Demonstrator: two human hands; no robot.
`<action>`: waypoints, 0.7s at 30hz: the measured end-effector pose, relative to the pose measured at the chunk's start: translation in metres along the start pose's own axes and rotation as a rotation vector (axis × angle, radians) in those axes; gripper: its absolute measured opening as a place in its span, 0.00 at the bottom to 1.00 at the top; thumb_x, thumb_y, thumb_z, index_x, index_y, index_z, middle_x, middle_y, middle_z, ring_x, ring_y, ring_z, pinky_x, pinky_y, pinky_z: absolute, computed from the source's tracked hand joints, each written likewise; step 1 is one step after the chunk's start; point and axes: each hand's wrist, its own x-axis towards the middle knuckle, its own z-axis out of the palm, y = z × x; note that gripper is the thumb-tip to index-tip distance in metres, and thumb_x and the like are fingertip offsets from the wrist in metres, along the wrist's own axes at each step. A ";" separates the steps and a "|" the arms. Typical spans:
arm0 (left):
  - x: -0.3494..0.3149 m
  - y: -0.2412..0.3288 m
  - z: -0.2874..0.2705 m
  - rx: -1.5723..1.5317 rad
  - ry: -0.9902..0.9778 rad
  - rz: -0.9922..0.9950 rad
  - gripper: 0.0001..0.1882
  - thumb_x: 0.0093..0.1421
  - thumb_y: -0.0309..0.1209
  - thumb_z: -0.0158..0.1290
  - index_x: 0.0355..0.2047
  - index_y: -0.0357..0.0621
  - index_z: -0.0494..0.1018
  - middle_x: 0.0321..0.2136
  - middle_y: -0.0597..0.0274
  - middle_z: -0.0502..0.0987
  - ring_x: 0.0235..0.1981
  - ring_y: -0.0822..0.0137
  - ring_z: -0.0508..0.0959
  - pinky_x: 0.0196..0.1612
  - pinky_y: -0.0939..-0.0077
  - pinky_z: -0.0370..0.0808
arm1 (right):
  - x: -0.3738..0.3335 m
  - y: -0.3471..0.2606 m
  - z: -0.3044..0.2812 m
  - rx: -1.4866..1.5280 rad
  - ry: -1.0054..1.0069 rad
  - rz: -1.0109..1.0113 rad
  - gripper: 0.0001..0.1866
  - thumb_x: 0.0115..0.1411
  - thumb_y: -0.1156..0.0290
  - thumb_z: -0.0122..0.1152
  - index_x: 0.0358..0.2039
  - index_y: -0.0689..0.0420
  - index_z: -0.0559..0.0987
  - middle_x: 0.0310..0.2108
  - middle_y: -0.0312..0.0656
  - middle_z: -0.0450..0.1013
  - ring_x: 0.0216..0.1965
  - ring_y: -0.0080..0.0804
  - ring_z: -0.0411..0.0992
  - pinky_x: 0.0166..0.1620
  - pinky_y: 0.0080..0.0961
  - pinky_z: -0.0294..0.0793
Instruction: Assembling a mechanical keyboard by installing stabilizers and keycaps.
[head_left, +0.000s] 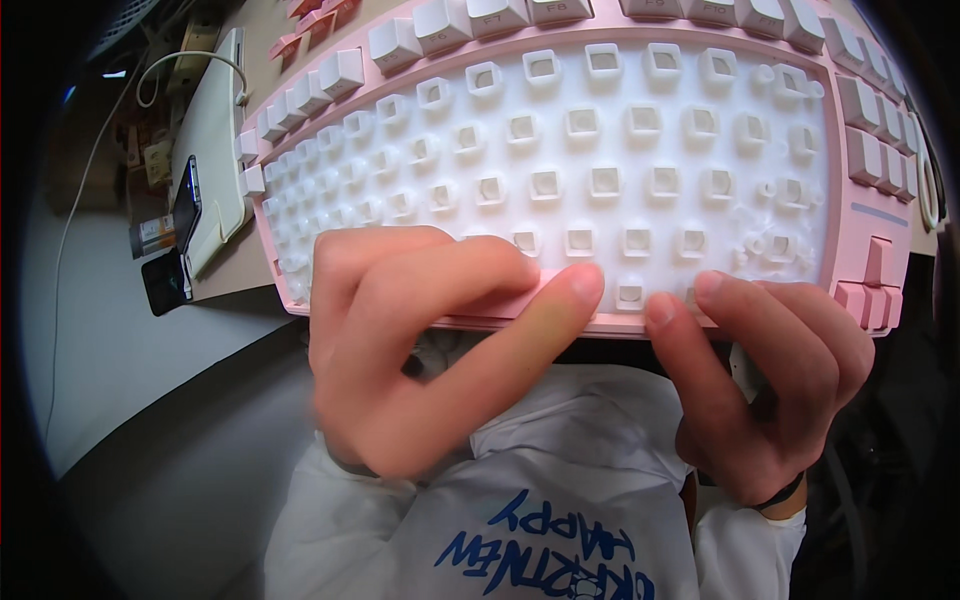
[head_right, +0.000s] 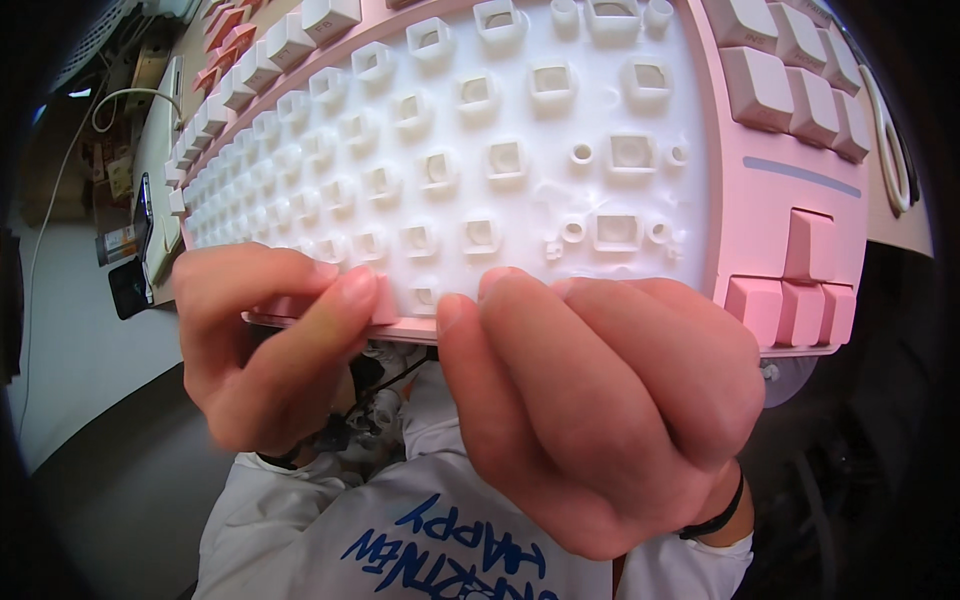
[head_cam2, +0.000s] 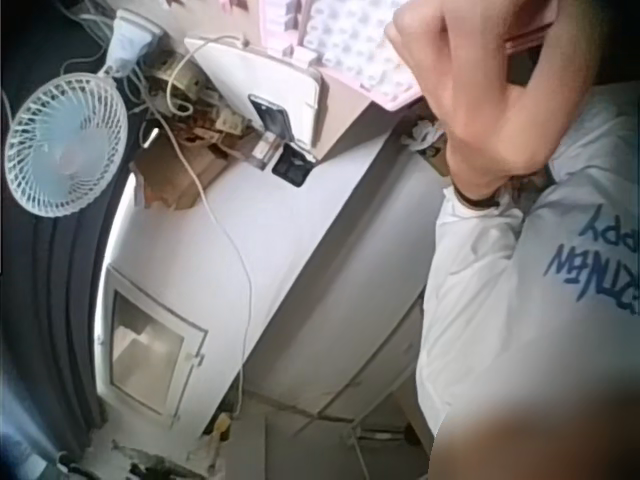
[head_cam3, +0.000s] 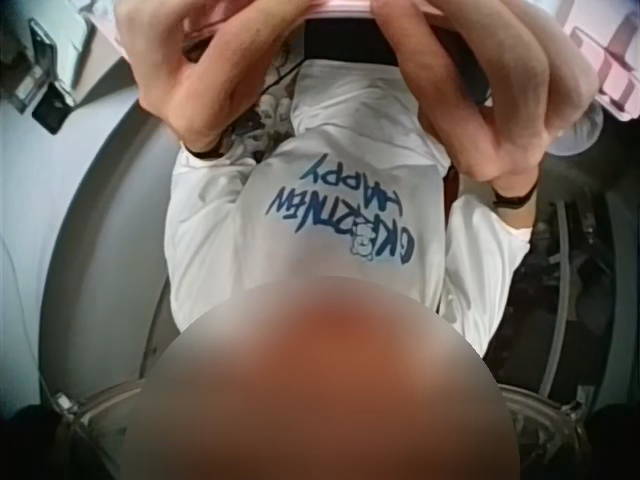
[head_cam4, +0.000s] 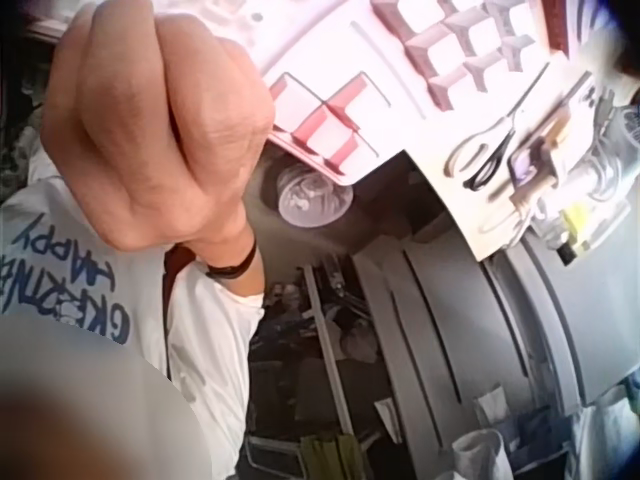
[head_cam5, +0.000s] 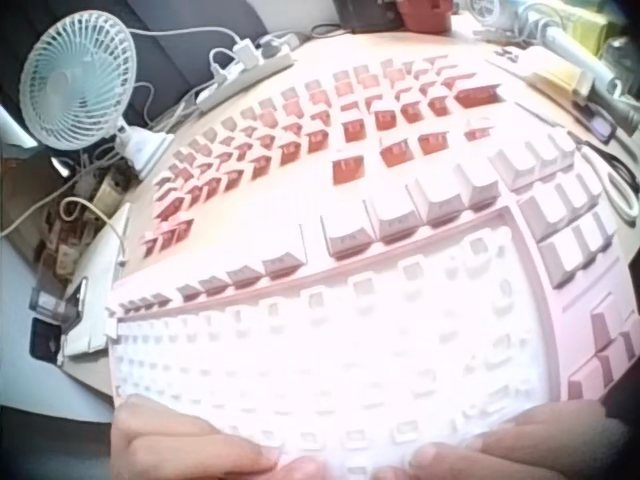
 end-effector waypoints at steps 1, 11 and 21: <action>-0.003 -0.005 0.006 0.007 0.055 0.058 0.16 0.46 0.29 0.66 0.38 0.43 0.85 0.33 0.58 0.78 0.30 0.64 0.72 0.29 0.76 0.65 | 0.000 0.000 0.000 0.008 -0.002 0.004 0.16 0.49 0.78 0.69 0.40 0.52 0.87 0.46 0.41 0.76 0.42 0.35 0.71 0.39 0.22 0.74; 0.002 -0.007 0.007 0.016 0.069 0.115 0.19 0.41 0.27 0.69 0.38 0.45 0.85 0.32 0.62 0.77 0.31 0.65 0.72 0.30 0.76 0.65 | -0.001 -0.002 -0.005 0.005 -0.015 0.029 0.19 0.46 0.81 0.71 0.41 0.52 0.87 0.46 0.39 0.75 0.44 0.35 0.71 0.40 0.22 0.75; 0.008 0.003 -0.003 -0.010 -0.032 -0.045 0.20 0.49 0.32 0.69 0.44 0.44 0.83 0.33 0.60 0.75 0.31 0.67 0.72 0.29 0.77 0.66 | -0.005 -0.001 -0.002 0.022 -0.019 0.028 0.20 0.48 0.83 0.71 0.43 0.51 0.87 0.47 0.39 0.75 0.46 0.35 0.70 0.40 0.21 0.75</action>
